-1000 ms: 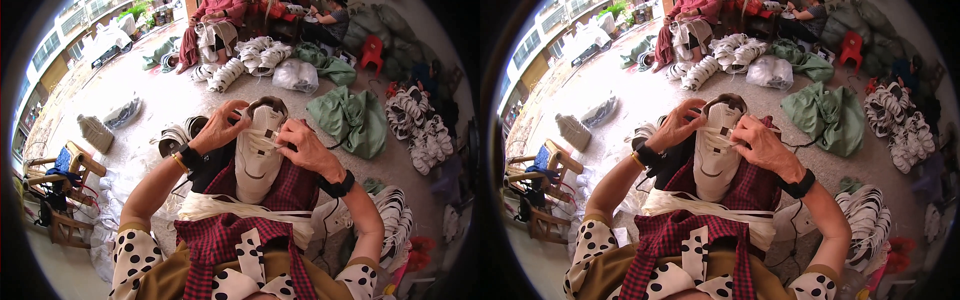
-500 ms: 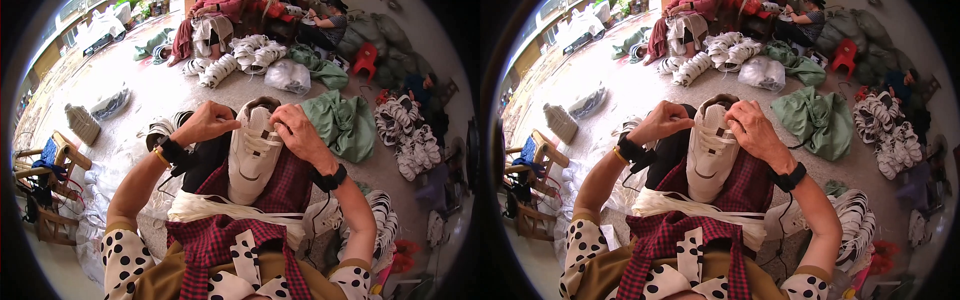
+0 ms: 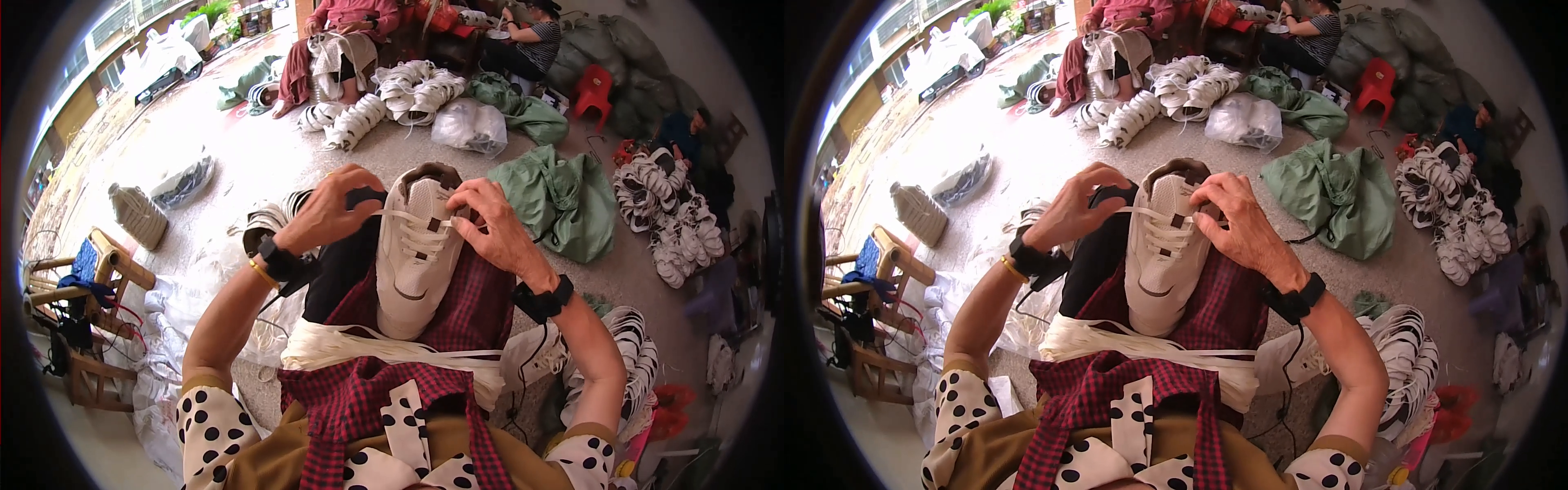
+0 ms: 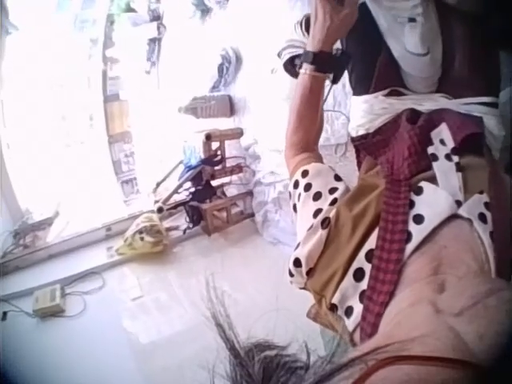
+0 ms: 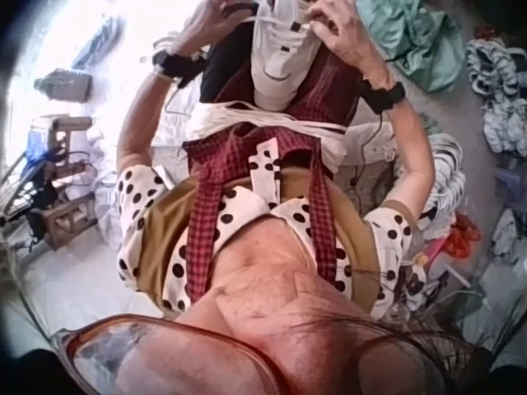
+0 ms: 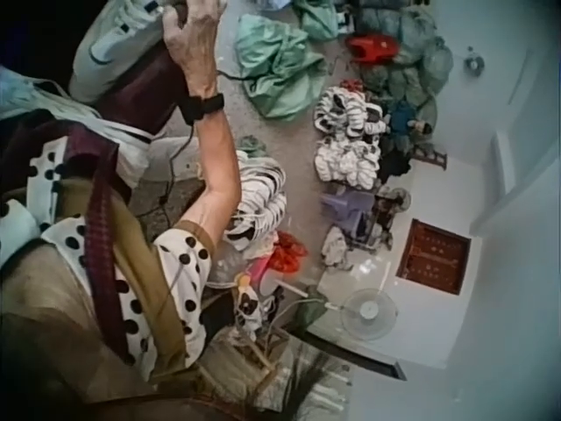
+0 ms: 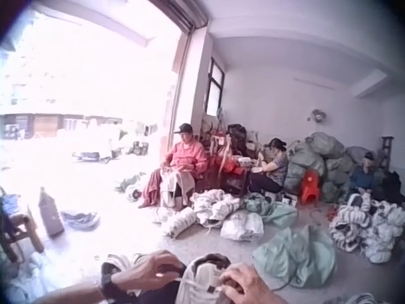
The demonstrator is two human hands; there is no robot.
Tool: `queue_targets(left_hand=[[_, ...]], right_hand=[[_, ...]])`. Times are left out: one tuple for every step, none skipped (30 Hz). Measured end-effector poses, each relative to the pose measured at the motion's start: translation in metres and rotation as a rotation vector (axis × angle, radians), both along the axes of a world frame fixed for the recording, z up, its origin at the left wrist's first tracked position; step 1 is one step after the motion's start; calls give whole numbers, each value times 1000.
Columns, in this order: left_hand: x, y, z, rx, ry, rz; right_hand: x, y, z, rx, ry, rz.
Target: Lacing a pair of white shoes in a shoe manufacturing environment.
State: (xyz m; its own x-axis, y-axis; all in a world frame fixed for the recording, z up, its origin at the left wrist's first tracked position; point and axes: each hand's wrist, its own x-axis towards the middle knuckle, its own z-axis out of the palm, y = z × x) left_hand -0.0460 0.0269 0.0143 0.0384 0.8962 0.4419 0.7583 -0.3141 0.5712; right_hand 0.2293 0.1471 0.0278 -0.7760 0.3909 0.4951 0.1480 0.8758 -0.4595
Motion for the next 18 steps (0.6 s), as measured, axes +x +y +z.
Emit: queue_targets(left_hand=[[7, 2, 0, -18, -45, -70], [13, 3, -1, -19, -17, -84], [18, 4, -1, -18, 13, -103], [22, 5, 1, 35, -22, -110], [24, 6, 2, 52, -27, -88], [24, 8, 5, -47, 11, -75], [24, 10, 8, -150, 48, -50], [25, 13, 10, -185, 8, -84], [26, 16, 13, -164, 6, -96], [27, 20, 15, -120, -64, -51], [29, 23, 17, -76, -134, -8], [29, 27, 19, 108, -81, -103], [29, 29, 19, 84, -78, -79], [29, 31, 19, 56, 4, -144], [28, 33, 18, -6, 92, -180], [29, 34, 17, 65, 129, -208], [28, 35, 16, 64, 134, -211], [28, 36, 14, 115, 201, -226]], right_hand=[[-1, -2, -1, 96, 60, -9], [0, -4, -3, 84, 74, 17], [1, -5, -5, 5, 83, -56], [1, -5, -7, -63, 95, -114], [1, -5, -9, -79, 91, -113], [1, -4, -10, -78, 42, -167], [2, -3, -10, -88, -20, -255], [3, -4, -11, -78, -4, -237], [2, -5, -12, -62, 10, -207], [2, -7, -11, -103, -43, -209], [1, -9, -11, -165, -131, -247], [1, -12, -9, -188, -183, -270], [-2, -15, -8, -173, -169, -243], [-6, -18, -7, -105, -63, -221], [-9, -20, -5, -55, 27, -217], [-15, -21, -4, -6, 115, -107], [-21, -20, -3, -6, 119, -110], [-25, -19, -1, 183, 68, -50]])
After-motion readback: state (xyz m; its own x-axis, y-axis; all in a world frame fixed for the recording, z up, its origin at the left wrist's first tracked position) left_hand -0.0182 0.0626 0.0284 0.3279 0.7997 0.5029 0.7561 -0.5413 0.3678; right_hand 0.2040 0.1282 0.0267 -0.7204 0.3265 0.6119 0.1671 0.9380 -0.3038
